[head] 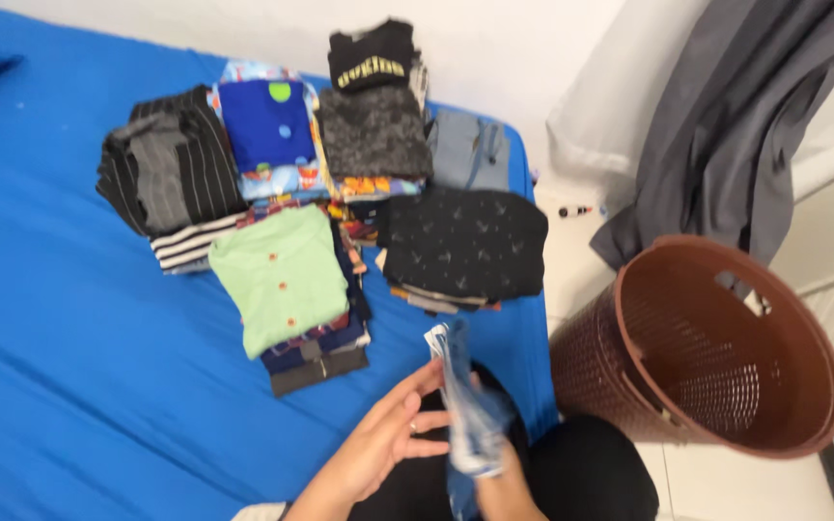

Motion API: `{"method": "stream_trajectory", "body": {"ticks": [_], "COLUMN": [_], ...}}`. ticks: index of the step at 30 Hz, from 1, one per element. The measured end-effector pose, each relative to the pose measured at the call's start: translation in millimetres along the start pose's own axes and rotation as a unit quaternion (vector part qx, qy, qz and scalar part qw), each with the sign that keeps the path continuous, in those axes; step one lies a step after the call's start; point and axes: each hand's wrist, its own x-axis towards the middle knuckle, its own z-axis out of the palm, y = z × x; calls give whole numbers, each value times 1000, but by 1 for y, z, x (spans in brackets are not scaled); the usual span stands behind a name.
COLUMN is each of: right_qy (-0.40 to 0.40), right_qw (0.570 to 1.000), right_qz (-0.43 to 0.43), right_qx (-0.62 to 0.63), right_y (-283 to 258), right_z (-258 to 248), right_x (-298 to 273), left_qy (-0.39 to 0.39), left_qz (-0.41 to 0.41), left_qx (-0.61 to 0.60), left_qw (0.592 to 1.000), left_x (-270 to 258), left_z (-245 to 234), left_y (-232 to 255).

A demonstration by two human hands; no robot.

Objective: The person folds various garments including shirts, pants, and shorts taken from a laundry basket and places them in neat stacks on a blue bed. The person handles each item individually, smoothing and folding them before stacking.

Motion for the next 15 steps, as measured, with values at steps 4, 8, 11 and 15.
{"method": "stream_trajectory", "body": {"ticks": [4, 8, 11, 15], "right_qy": [115, 137, 100, 27], "right_qw": [831, 806, 823, 851], "right_qz": [231, 273, 311, 328], "right_qx": [493, 507, 465, 410], "right_y": [5, -12, -24, -37], "right_z": [-37, -41, -25, -1], "right_x": [38, 88, 137, 204], "left_qy": [172, 53, 2, -1], "left_qz": [270, 111, -41, 170], "left_qx": [384, -19, -313, 100], "left_qw": [866, 992, 949, 980], "left_x": [21, 41, 61, 98], "left_z": [-14, -45, -63, -83], "left_y": [18, 28, 36, 75]}}
